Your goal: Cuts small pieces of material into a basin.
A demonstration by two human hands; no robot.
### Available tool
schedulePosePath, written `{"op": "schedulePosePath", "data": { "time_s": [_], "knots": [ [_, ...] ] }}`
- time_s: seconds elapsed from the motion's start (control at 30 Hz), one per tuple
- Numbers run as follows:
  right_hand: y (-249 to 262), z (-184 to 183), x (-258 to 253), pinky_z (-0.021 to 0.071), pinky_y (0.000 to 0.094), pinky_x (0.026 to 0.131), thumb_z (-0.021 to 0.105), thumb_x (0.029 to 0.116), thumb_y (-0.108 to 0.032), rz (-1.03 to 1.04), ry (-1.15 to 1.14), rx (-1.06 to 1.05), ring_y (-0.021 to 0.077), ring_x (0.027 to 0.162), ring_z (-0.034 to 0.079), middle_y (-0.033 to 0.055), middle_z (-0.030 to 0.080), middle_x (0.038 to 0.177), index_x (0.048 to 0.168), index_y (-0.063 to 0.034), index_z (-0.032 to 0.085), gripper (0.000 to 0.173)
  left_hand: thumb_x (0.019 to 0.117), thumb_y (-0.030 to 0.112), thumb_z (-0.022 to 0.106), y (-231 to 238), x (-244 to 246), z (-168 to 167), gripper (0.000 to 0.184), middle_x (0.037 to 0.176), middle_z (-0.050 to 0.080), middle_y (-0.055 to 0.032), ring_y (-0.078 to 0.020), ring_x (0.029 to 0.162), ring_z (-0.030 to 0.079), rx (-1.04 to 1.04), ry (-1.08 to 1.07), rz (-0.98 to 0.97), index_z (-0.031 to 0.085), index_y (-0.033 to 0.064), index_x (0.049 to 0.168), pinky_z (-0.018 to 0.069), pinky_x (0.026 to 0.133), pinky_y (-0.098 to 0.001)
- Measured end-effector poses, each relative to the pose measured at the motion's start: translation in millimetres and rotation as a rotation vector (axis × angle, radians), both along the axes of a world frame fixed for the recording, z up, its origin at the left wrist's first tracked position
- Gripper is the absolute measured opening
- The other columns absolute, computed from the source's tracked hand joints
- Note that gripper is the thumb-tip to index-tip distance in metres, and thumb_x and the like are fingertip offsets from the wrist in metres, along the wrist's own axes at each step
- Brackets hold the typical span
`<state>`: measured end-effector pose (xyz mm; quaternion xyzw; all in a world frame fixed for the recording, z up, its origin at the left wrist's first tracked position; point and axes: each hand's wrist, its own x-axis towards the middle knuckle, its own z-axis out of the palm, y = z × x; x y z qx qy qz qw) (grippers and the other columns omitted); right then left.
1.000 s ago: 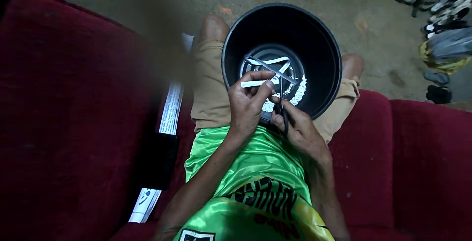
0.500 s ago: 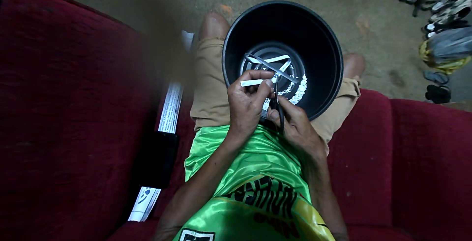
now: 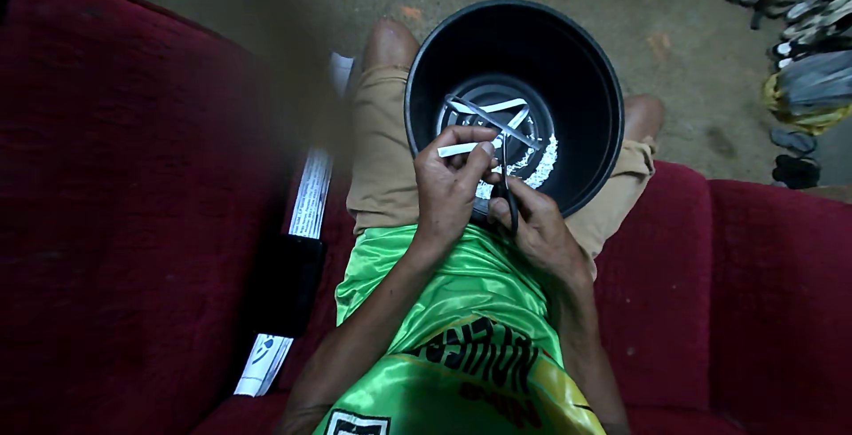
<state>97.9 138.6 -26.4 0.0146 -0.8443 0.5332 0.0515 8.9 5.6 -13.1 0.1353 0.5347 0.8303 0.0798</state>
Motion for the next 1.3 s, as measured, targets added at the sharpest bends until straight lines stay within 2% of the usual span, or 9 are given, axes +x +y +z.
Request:
{"op": "schedulePosePath", "data": {
  "time_s": [0.13,0.3,0.73,0.8,0.87,0.97,1.03,1.13,1.3],
  "knots": [
    [-0.3,2.3,0.7,0.0498,0.0241,0.056,0.052,0.1049,-0.042,0.058,0.003,0.047,0.0056,0.062,0.054,-0.0010,0.061,0.079,0.134,-0.0048,0.059,0.048,0.0971,-0.002,0.060,0.3,0.3,0.2,0.014,0.088,0.069,-0.0082,-0.0143,0.072,0.068,-0.006,-0.011,0.003,0.065,-0.0043,0.110,0.0622,0.066,-0.0296],
    [-0.2,3.3,-3.8,0.0471,0.0223,0.052,0.051,0.1053,-0.043,0.030,0.026,0.060,0.0049,0.059,0.052,-0.0020,0.059,0.077,0.127,-0.0057,0.062,0.044,0.0969,-0.003,0.060,0.0,-0.4,0.3,0.014,0.090,0.070,-0.0088,-0.0156,0.075,0.071,-0.012,0.013,-0.004,0.065,-0.0046,0.110,0.0637,0.071,-0.0317],
    [0.6,2.6,-5.7,0.0465,0.0227,0.051,0.053,0.1055,-0.037,0.013,0.040,0.077,0.0053,0.056,0.051,-0.0023,0.056,0.072,0.126,-0.0059,0.063,0.039,0.0960,-0.004,0.061,0.9,-1.0,0.7,0.014,0.087,0.070,-0.0086,-0.0146,0.073,0.070,-0.042,0.037,-0.003,0.066,-0.0057,0.109,0.0633,0.070,-0.0305],
    [-0.2,1.9,-5.4,0.0455,0.0226,0.050,0.055,0.1050,-0.035,-0.008,0.047,0.062,0.0056,0.055,0.050,-0.0022,0.055,0.071,0.125,-0.0062,0.063,0.036,0.0974,-0.003,0.061,-0.6,1.3,2.7,0.014,0.087,0.069,-0.0072,-0.0131,0.074,0.070,-0.061,0.031,-0.015,0.066,-0.0038,0.111,0.0629,0.071,-0.0289],
    [-0.4,0.9,-4.6,0.0483,0.0236,0.051,0.056,0.1049,-0.033,-0.013,0.052,0.034,0.0068,0.056,0.052,-0.0009,0.058,0.073,0.125,-0.0061,0.064,0.034,0.0995,0.000,0.060,-3.2,4.6,5.5,0.015,0.088,0.069,-0.0059,-0.0114,0.075,0.069,-0.087,0.012,-0.034,0.065,-0.0010,0.113,0.0612,0.071,-0.0263],
    [0.6,2.8,-1.5,0.0496,0.0252,0.052,0.054,0.1047,-0.040,0.003,0.001,0.041,0.0072,0.058,0.054,-0.0020,0.059,0.074,0.128,-0.0095,0.064,0.039,0.0976,-0.002,0.060,0.1,0.1,1.4,0.015,0.086,0.068,-0.0096,-0.0157,0.072,0.068,-0.018,-0.012,-0.025,0.066,-0.0053,0.111,0.0617,0.067,-0.0302],
    [2.0,3.5,0.2,0.0494,0.0257,0.054,0.052,0.1042,-0.045,0.033,-0.035,0.053,0.0067,0.060,0.055,-0.0028,0.059,0.074,0.131,-0.0105,0.062,0.045,0.0973,-0.002,0.061,0.0,0.3,1.6,0.015,0.086,0.068,-0.0092,-0.0155,0.072,0.068,-0.026,-0.024,-0.021,0.066,-0.0048,0.111,0.0616,0.066,-0.0298],
    [2.1,4.3,-1.0,0.0491,0.0239,0.055,0.050,0.1050,-0.044,0.053,-0.007,0.076,0.0053,0.061,0.054,-0.0026,0.058,0.076,0.129,-0.0071,0.061,0.046,0.0994,0.002,0.060,-3.2,5.4,4.7,0.015,0.088,0.067,-0.0064,-0.0124,0.073,0.067,-0.084,-0.019,-0.042,0.066,-0.0001,0.113,0.0605,0.068,-0.0272],
    [1.5,4.0,-4.7,0.0474,0.0226,0.053,0.051,0.1057,-0.041,0.048,0.025,0.083,0.0049,0.059,0.052,-0.0025,0.057,0.074,0.126,-0.0058,0.062,0.042,0.0967,-0.003,0.061,0.9,-0.9,-0.7,0.014,0.088,0.069,-0.0085,-0.0142,0.073,0.068,-0.041,0.012,-0.010,0.066,-0.0052,0.109,0.0622,0.069,-0.0294]
  ]
}}
